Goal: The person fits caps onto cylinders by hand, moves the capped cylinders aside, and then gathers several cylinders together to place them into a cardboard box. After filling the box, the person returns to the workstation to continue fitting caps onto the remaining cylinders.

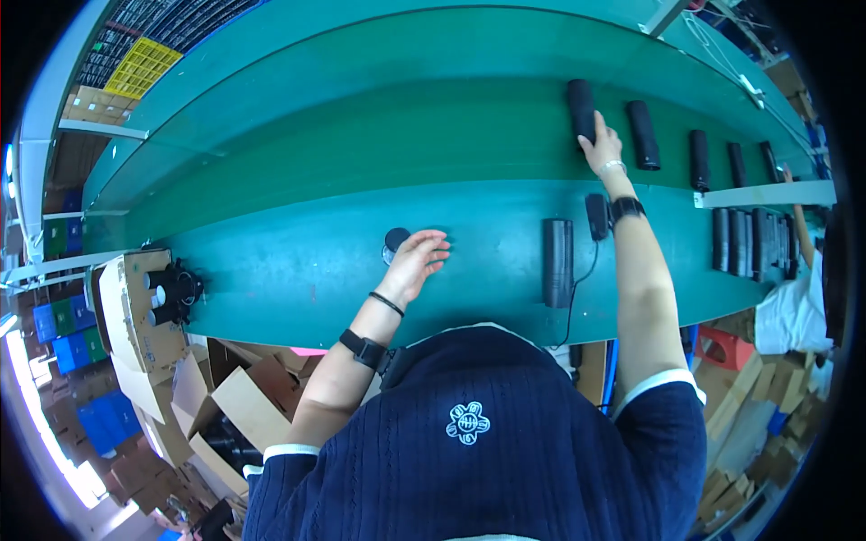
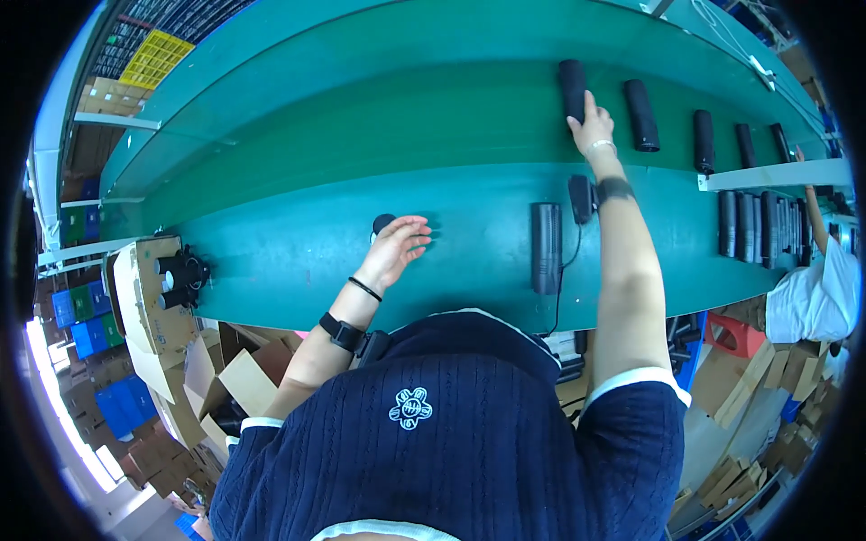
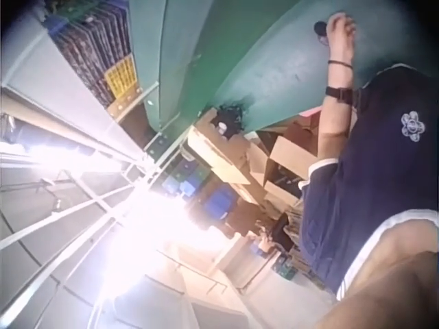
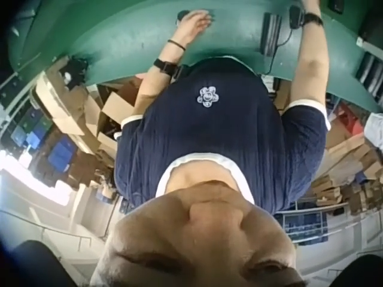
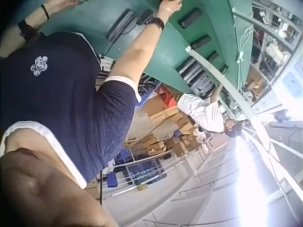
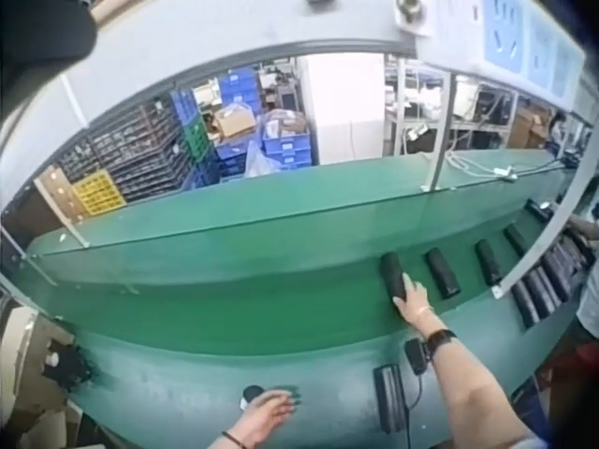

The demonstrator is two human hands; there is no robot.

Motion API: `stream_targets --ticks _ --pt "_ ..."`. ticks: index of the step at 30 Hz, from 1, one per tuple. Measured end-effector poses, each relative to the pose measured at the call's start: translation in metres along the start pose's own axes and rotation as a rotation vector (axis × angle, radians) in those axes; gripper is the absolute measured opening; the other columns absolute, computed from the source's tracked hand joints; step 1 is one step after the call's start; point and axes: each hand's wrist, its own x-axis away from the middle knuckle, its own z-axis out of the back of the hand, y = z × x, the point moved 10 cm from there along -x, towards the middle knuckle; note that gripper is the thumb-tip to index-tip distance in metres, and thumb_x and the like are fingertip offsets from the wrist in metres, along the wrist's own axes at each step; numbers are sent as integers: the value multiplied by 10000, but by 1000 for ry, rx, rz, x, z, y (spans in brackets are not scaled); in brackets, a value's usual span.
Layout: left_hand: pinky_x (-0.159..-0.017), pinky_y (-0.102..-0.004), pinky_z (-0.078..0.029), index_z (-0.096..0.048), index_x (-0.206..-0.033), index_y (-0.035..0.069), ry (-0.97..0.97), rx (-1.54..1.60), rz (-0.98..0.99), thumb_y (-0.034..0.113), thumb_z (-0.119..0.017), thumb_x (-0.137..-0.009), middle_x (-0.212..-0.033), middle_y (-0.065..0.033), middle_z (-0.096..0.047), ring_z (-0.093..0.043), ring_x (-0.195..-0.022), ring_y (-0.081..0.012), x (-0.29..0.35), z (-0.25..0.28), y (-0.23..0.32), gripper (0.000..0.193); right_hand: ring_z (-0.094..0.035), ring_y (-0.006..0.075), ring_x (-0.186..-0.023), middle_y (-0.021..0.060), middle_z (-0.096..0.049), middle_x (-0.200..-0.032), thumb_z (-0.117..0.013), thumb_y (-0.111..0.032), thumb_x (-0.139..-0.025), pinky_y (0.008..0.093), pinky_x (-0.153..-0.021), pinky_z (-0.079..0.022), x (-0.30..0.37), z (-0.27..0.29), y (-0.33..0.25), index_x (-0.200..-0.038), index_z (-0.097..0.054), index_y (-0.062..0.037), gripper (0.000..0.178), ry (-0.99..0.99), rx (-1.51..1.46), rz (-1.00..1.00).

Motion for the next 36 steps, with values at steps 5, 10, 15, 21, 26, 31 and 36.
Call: stream_targets --ticks 5,10,15,21,26,31,36 --pt "-777 -295 -482 -594 -1114 78 -55 26 -32 206 -590 -931 -1040 -68 -631 -604 -934 -167 0 -7 -13 223 -537 370 -1171 298 -530 -1244 -828 -525 -624 399 -989 -433 162 -34 -17 -1328 -338 95 1059 -685 -424 -205" --pt "-859 -325 -491 -515 -1263 57 -208 -386 -90 302 -723 -836 -1164 -101 -593 -589 -1034 -223 -3 -73 -29 535 -567 286 -1116 169 -575 -1165 -815 -184 -681 380 -940 -475 250 16 -132 -1372 -360 -38 840 -679 -807 -62" --pt "-974 -380 -440 -481 -1288 27 -434 -697 -552 317 -829 -711 -1284 -160 -508 -510 -1176 -294 46 -112 24 733 -453 219 -1252 96 -483 -1306 -749 -72 -758 392 -1048 -393 267 45 -190 -1378 -395 -57 713 -594 -1203 138" --pt "-1004 -384 -414 -474 -1283 45 -349 -1004 -832 240 -862 -653 -1241 -144 -488 -486 -1180 -281 77 -84 36 765 -517 151 -1113 64 -573 -1180 -603 -111 -914 286 -931 -428 272 38 -217 -1228 -600 -28 325 -754 -1544 -111" --pt "-1006 -370 -419 -442 -1310 35 -370 -776 -704 216 -824 -708 -1287 -148 -468 -469 -1225 -273 70 -61 26 736 -555 124 -980 37 -593 -1092 -592 -165 -935 275 -842 -461 278 18 -216 -1207 -585 -24 307 -722 -1410 -16" --pt "-1118 -361 -278 -296 -1440 50 -510 -326 -545 94 -621 -893 -1412 -100 -394 -358 -1331 -196 67 -52 21 637 -590 104 -791 42 -602 -1002 -596 -180 -942 237 -674 -494 268 13 -231 -1137 -562 -32 247 -756 -1609 -233" --pt "-1094 -353 -292 -338 -1400 39 -424 -130 -351 205 -537 -944 -1354 -93 -431 -383 -1286 -188 53 -46 15 525 -600 111 -717 51 -611 -999 -532 -196 -972 222 -603 -493 270 7 -248 -1244 -521 -44 311 -862 -1512 -247"
